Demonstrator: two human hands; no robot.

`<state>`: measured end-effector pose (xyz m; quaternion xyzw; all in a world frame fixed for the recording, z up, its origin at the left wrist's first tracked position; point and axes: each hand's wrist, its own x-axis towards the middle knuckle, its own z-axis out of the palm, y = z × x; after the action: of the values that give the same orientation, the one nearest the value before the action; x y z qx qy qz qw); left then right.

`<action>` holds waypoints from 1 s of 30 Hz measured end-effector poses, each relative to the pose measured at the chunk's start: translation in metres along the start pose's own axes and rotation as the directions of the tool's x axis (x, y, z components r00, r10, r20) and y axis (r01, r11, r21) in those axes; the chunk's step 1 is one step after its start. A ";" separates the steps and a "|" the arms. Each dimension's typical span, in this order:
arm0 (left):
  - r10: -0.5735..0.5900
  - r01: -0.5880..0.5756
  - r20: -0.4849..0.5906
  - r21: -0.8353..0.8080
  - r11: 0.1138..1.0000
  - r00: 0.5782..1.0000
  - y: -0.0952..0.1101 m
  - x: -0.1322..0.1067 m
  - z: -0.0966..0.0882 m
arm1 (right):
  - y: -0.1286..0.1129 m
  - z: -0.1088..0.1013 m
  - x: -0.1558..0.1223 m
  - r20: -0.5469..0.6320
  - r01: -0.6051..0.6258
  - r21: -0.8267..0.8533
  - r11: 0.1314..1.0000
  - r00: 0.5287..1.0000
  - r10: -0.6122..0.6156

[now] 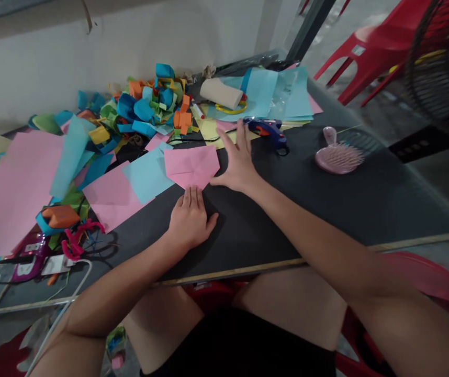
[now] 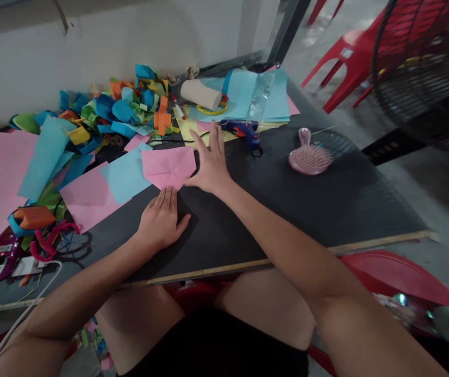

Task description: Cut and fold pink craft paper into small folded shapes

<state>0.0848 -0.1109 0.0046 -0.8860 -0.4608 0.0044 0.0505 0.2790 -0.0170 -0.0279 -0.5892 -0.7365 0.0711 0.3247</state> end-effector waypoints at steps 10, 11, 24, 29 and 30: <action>0.012 -0.012 0.018 0.010 1.000 1.000 0.000 0.000 -0.001 | 0.000 0.000 0.001 0.016 0.000 -0.004 1.000 1.000 0.000; 0.009 -0.010 0.015 0.010 1.000 1.000 0.000 0.000 -0.001 | -0.006 0.002 -0.002 0.039 0.018 0.004 1.000 0.999 -0.019; -0.013 0.013 0.018 -0.014 1.000 1.000 0.001 0.000 -0.003 | -0.018 0.007 -0.007 0.085 0.010 0.023 1.000 0.996 -0.011; -0.008 0.008 0.002 -0.004 1.000 1.000 0.000 0.000 -0.003 | -0.015 0.006 -0.004 0.033 -0.024 0.029 0.999 0.999 0.023; -0.007 0.007 -0.004 -0.003 1.000 1.000 0.000 0.000 -0.002 | -0.014 0.005 -0.003 0.021 -0.035 0.026 0.999 0.999 0.034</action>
<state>0.0843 -0.1111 0.0068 -0.8844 -0.4640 0.0018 0.0502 0.2652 -0.0225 -0.0267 -0.5968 -0.7284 0.0923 0.3235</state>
